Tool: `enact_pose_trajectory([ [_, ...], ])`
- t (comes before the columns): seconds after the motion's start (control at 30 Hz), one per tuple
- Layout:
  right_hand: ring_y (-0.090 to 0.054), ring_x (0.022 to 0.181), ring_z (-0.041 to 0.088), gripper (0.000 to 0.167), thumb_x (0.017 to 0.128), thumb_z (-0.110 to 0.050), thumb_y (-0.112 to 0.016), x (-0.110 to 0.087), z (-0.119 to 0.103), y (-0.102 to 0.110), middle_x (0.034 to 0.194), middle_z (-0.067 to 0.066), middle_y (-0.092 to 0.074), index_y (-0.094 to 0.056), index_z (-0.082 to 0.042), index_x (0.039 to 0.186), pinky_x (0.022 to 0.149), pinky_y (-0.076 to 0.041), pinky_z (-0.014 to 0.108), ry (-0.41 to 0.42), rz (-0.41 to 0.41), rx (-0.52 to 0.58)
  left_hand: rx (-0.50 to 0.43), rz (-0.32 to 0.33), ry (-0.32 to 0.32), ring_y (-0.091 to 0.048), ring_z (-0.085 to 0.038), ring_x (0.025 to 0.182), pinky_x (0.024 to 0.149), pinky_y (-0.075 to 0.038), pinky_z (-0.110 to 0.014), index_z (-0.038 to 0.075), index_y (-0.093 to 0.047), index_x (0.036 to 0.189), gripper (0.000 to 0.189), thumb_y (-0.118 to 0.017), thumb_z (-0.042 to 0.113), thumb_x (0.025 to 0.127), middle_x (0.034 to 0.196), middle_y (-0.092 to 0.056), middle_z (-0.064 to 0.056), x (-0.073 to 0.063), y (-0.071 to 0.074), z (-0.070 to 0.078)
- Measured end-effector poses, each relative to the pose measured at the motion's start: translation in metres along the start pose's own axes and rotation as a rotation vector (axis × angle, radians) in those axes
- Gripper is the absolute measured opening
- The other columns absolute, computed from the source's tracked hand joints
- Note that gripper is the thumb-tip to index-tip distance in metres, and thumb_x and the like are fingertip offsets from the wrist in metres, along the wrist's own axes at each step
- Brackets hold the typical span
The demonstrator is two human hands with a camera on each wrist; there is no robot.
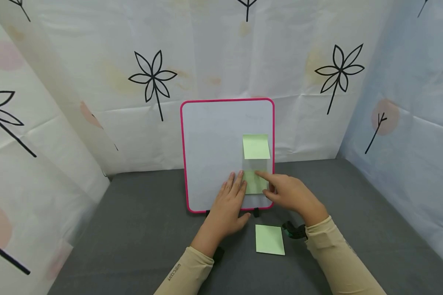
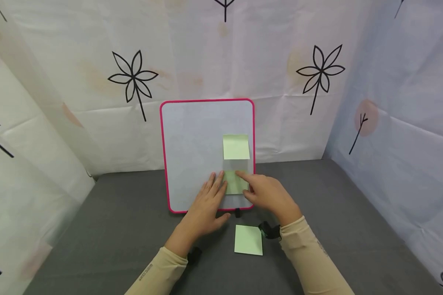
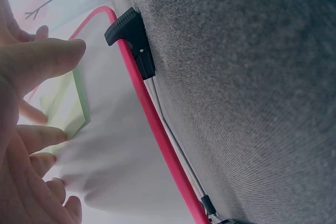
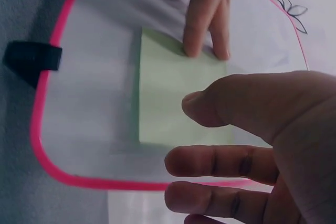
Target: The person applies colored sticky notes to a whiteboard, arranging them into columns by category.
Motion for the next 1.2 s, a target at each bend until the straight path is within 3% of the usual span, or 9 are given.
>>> enact_pose_trajectory([
  [0.5,-0.048,0.064,0.005,0.054,0.096,-0.01,-0.07,0.0,-0.002,-0.001,0.073,-0.009,-0.055,-0.06,-0.015,0.15,0.06,-0.044,0.026,0.007,-0.041,0.035,0.015,-0.009,0.002,-0.005,-0.035,0.167,0.132,-0.022,-0.055,0.003,-0.031,0.166,0.097,-0.08,0.043,0.093,0.18,-0.005,-0.01,-0.001,0.002,0.001],
  [0.77,-0.049,0.064,0.005,0.05,0.095,-0.013,-0.077,-0.005,0.003,0.008,0.078,-0.007,-0.06,-0.065,-0.011,0.143,0.062,-0.046,0.027,-0.015,0.021,0.021,-0.03,-0.003,-0.002,-0.006,-0.036,0.167,0.131,-0.023,-0.055,0.003,-0.035,0.165,0.092,-0.08,0.04,0.094,0.18,-0.01,-0.012,-0.001,0.005,0.002],
  [1.0,-0.049,0.067,0.003,0.044,0.095,-0.014,-0.078,-0.005,-0.004,0.012,0.079,-0.009,-0.06,-0.069,-0.008,0.138,0.064,-0.048,0.027,0.043,0.054,0.044,-0.099,0.127,-0.079,-0.023,-0.047,0.162,0.126,-0.031,-0.061,-0.002,-0.045,0.158,0.082,-0.082,0.029,0.092,0.166,-0.042,-0.023,0.0,0.027,0.001],
  [1.2,-0.049,0.069,0.002,0.039,0.095,-0.014,-0.078,-0.005,-0.009,0.008,0.08,-0.011,-0.059,-0.072,-0.009,0.133,0.064,-0.047,0.025,0.074,0.065,0.053,-0.18,0.169,-0.08,-0.035,-0.05,0.156,0.123,-0.035,-0.063,-0.002,-0.051,0.154,0.072,-0.081,0.025,0.094,0.159,-0.051,-0.025,-0.007,0.048,-0.002],
])
Point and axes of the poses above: each hand's wrist, its own x-axis towards the middle knuckle, its own y-axis out of the back of the hand, z = x × y, the point moved 3 cm from there along x, towards the middle knuckle
